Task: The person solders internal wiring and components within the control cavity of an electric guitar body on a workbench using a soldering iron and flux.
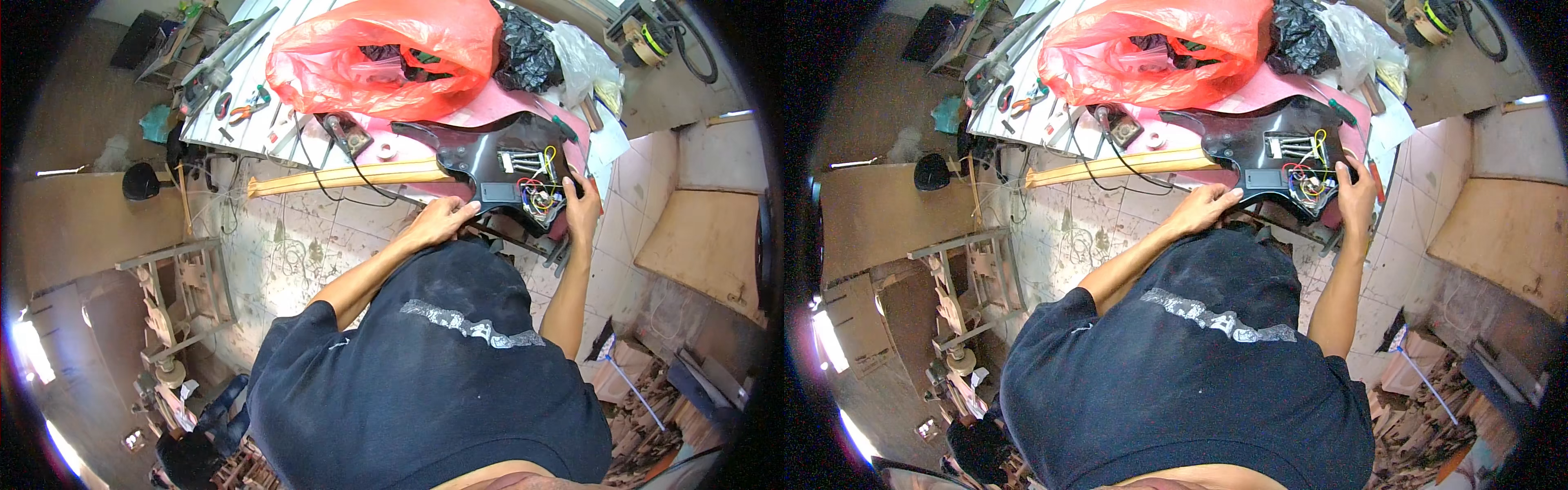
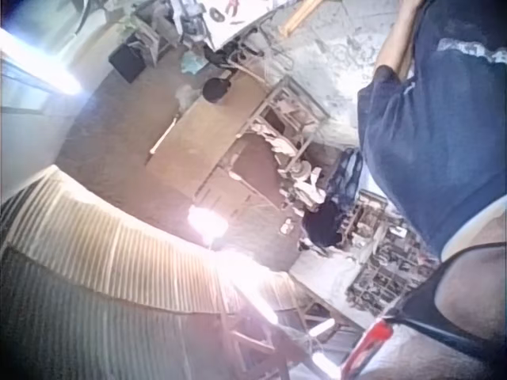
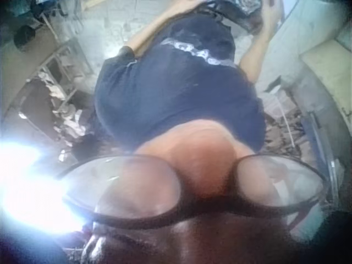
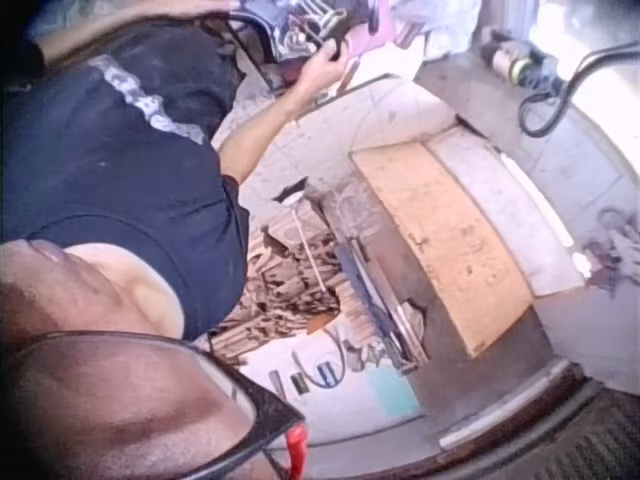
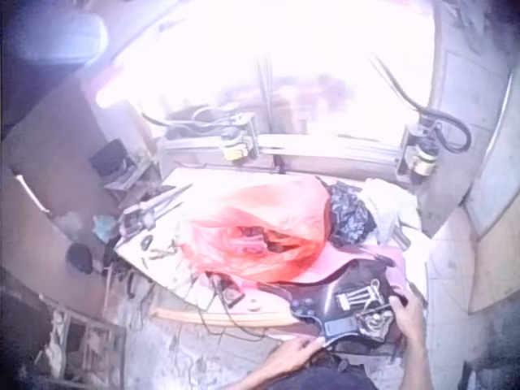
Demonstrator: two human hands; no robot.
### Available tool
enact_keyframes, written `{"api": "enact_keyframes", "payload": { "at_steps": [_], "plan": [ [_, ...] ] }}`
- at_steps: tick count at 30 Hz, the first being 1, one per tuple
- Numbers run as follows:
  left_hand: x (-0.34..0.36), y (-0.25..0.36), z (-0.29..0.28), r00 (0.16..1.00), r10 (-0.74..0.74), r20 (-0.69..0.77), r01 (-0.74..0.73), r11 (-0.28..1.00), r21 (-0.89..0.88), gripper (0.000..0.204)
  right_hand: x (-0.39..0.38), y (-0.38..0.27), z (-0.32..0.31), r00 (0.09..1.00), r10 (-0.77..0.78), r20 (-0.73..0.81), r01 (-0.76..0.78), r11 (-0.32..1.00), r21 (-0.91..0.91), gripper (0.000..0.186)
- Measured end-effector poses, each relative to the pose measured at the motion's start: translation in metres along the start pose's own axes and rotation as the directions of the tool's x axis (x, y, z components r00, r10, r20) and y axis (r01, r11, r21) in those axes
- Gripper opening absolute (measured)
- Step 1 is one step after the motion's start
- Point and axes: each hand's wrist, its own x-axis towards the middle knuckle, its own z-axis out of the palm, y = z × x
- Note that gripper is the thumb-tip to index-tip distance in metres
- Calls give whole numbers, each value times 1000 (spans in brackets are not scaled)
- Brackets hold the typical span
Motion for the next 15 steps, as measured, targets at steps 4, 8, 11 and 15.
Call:
{"api": "enact_keyframes", "payload": {
  "at_steps": [4,8,11,15],
  "plan": [
    [-10,35,-20,994,82,72,-87,994,63,65,7,-23,-17,999,10,-43,-12,999,-38,42],
    [-21,79,-41,992,52,113,-45,997,-58,66,17,-78,-38,990,97,-104,-102,994,-49,48],
    [-11,101,-53,989,57,135,-45,995,-87,65,38,-75,-37,988,59,-142,-65,997,-38,55],
    [7,112,-64,983,82,163,-77,996,-38,52,71,-71,-27,982,88,-167,-108,988,-113,63]
  ]
}}
